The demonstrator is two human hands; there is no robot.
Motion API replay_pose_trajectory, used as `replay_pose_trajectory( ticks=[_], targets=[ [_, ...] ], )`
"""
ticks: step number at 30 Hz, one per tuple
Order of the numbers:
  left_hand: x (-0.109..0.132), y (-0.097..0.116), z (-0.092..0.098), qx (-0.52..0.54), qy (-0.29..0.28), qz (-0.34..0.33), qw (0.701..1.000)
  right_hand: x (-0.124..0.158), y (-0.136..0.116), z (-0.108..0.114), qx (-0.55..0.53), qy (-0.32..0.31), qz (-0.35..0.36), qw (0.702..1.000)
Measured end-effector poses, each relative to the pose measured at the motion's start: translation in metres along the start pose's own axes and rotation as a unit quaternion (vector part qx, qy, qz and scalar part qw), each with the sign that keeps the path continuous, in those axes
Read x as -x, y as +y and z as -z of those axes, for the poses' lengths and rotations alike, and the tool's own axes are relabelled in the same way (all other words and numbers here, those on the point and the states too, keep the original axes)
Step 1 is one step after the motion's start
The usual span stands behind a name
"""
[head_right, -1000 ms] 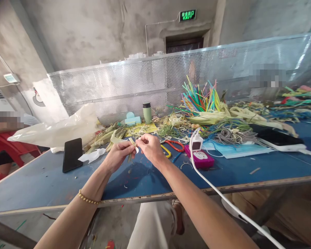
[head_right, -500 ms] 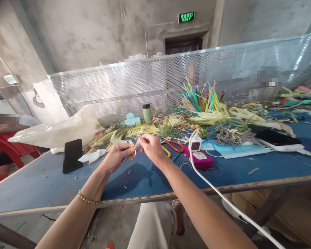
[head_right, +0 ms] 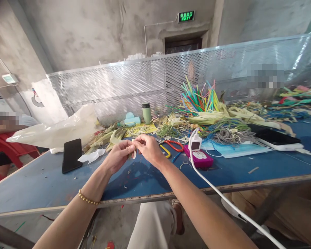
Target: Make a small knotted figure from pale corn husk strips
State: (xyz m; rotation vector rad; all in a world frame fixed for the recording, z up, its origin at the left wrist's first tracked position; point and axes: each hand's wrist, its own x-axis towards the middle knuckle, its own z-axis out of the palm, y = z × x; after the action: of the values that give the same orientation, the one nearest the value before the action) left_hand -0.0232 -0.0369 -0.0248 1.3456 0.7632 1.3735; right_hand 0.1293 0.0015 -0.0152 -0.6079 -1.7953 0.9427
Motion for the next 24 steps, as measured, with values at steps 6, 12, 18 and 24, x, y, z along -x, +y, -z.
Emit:
replay_pose_trajectory(
  ticks=[6, 12, 18, 24],
  targets=[
    [-0.0022, -0.0029, -0.0001, 0.013, 0.040, 0.018, 0.999, 0.0010, 0.0001, -0.0021, 0.005, 0.006, -0.008, 1.000],
    [-0.0016, -0.0027, -0.0012, 0.030, 0.016, 0.047, 0.998, 0.0008, 0.0012, -0.0029, 0.027, 0.027, 0.000, 0.999],
    [-0.0001, -0.0010, -0.0046, 0.023, 0.003, 0.067, 0.997, 0.0020, 0.0022, -0.0050, 0.036, 0.047, -0.008, 0.998],
    [0.0015, -0.0009, -0.0024, 0.029, -0.007, 0.070, 0.997, -0.0004, 0.0054, -0.0030, 0.009, 0.032, -0.034, 0.999]
  ],
)
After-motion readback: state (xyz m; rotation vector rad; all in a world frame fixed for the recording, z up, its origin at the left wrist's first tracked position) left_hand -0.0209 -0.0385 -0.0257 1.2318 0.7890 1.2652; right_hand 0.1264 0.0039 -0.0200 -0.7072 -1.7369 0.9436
